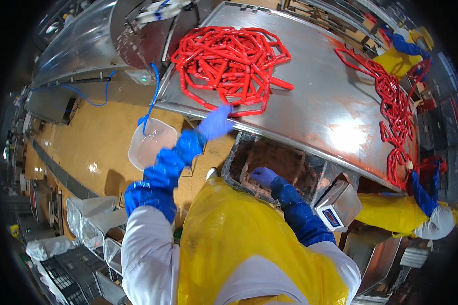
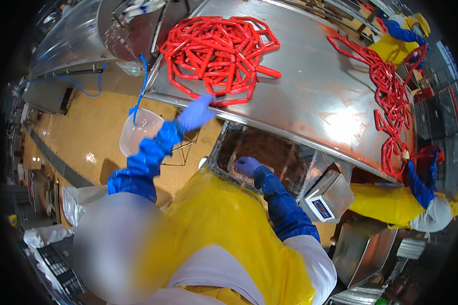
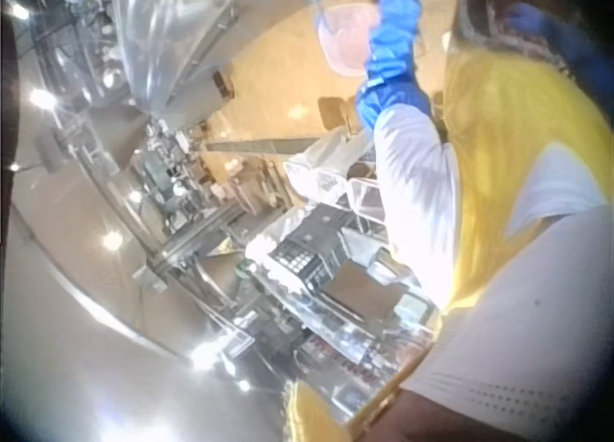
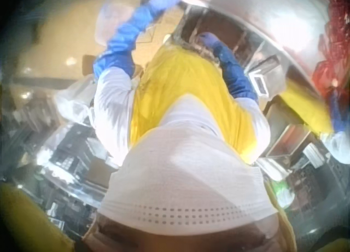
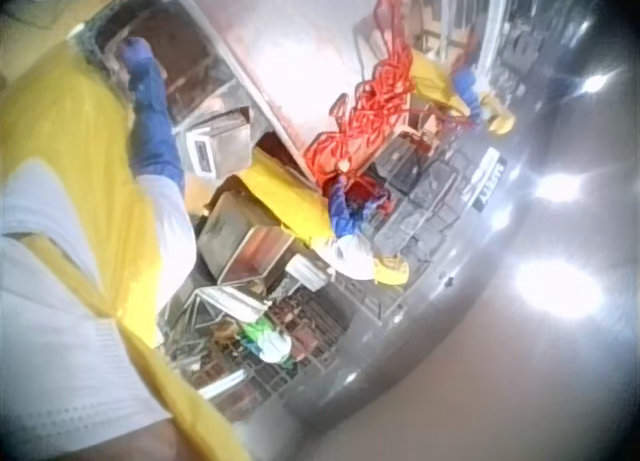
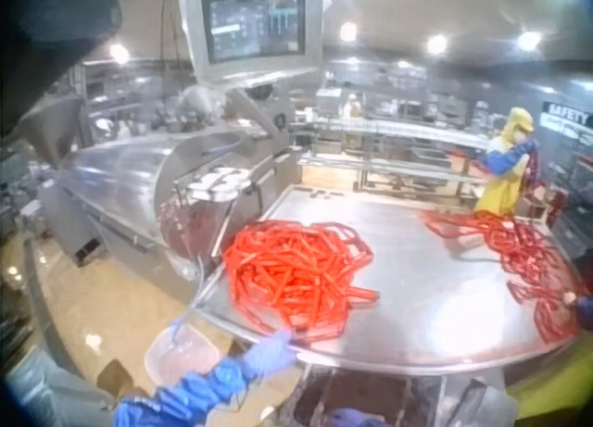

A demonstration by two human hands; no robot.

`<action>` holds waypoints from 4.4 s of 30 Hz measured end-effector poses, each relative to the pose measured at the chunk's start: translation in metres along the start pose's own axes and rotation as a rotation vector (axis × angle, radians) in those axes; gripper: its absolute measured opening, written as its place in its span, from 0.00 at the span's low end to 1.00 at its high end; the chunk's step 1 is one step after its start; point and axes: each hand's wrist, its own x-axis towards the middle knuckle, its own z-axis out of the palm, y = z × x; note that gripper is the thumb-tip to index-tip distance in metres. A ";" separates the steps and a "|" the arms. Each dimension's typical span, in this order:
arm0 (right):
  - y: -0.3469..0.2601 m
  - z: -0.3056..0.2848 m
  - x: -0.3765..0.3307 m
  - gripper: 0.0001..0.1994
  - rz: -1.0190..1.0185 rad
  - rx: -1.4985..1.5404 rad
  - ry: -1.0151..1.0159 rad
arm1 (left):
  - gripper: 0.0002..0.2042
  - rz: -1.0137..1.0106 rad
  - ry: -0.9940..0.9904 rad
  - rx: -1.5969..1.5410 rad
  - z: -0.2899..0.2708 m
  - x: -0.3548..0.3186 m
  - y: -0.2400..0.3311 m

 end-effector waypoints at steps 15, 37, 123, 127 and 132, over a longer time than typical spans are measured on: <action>-0.117 -0.086 0.131 0.28 -0.451 0.559 0.932 | 0.16 -0.124 -0.036 -0.350 0.054 0.187 -0.021; 0.009 0.014 -0.051 0.11 0.083 0.203 0.424 | 0.23 -0.588 -0.677 -0.684 0.247 -0.073 0.046; -0.055 -0.390 -0.164 0.15 -0.214 1.101 1.017 | 0.17 0.038 -0.727 -0.141 0.156 0.263 0.047; -0.061 -0.249 -0.103 0.12 -0.137 1.561 0.566 | 0.17 0.436 -0.665 -0.088 0.233 0.184 0.060; 0.019 -0.120 -0.036 0.13 -0.015 1.995 0.151 | 0.15 0.260 -1.011 -0.371 0.230 0.152 0.051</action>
